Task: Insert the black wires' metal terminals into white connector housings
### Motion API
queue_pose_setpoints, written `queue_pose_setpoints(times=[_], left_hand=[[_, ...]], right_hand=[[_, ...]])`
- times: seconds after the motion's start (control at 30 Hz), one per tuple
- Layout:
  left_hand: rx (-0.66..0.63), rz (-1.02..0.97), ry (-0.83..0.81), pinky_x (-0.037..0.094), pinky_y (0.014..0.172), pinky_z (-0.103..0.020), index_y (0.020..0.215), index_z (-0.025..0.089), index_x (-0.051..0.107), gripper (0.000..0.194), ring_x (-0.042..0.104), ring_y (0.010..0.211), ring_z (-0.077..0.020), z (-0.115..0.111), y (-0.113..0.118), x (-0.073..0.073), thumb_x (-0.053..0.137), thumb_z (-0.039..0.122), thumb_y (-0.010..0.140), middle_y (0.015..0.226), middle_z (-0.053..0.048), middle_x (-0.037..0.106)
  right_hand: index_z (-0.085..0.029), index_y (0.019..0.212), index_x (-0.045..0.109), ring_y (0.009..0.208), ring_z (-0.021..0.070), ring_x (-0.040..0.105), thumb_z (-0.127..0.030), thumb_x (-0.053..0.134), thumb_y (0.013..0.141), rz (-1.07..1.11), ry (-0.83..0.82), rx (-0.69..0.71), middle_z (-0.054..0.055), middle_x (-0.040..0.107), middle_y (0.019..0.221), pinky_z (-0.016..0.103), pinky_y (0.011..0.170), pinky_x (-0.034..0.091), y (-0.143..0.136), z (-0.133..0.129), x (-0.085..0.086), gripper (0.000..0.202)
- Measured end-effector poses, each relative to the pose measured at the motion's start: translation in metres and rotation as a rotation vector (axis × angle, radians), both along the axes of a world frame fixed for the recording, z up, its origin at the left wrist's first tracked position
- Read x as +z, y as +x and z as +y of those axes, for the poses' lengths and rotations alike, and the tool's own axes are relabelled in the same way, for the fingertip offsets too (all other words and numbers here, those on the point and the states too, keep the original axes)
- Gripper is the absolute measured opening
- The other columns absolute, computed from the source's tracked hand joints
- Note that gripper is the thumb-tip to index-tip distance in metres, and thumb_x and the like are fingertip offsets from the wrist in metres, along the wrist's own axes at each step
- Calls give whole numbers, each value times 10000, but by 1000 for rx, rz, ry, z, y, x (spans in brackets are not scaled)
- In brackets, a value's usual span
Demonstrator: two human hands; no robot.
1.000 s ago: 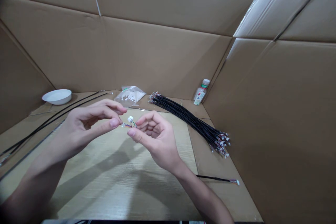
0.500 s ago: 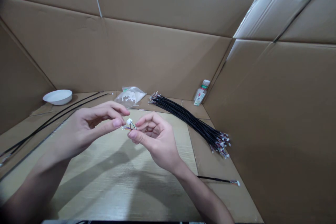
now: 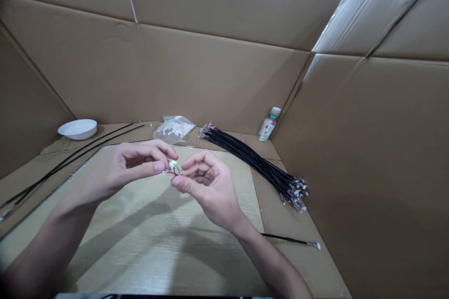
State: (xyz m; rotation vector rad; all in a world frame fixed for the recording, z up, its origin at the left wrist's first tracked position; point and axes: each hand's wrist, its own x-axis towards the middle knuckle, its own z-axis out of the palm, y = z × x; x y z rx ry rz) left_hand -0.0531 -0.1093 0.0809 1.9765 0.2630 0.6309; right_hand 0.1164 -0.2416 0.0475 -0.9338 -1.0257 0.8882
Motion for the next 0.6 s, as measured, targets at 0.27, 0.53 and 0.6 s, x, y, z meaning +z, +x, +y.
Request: queue_pose_setpoints(times=[0.27,0.53,0.6], left_hand=[[-18,3,59,519,890,-285,959,286,825,131,700,1013,-174,2,-5,-1,712,352,966,1152,-26,737],[-15,8,76,535,880,-298,955,263,822,149,707,991,-187,0,-4,1,704,353,968,1129,-45,750],[-24,1,65,540,882,-303,950,257,820,152,708,1000,-194,1,-4,1,702,351,968,1132,-50,752]], right_hand=[[-201,903,685,686,107,688,-140,918,734,14,-8,29,-7,757,811,213,644,558,1,-1,-3,294],[-205,890,677,667,118,690,-163,934,715,17,-12,19,-13,758,796,231,625,568,1,-1,-1,313],[-205,887,674,665,120,689,-173,937,713,14,-11,17,-13,757,796,235,622,569,1,-1,-1,316]])
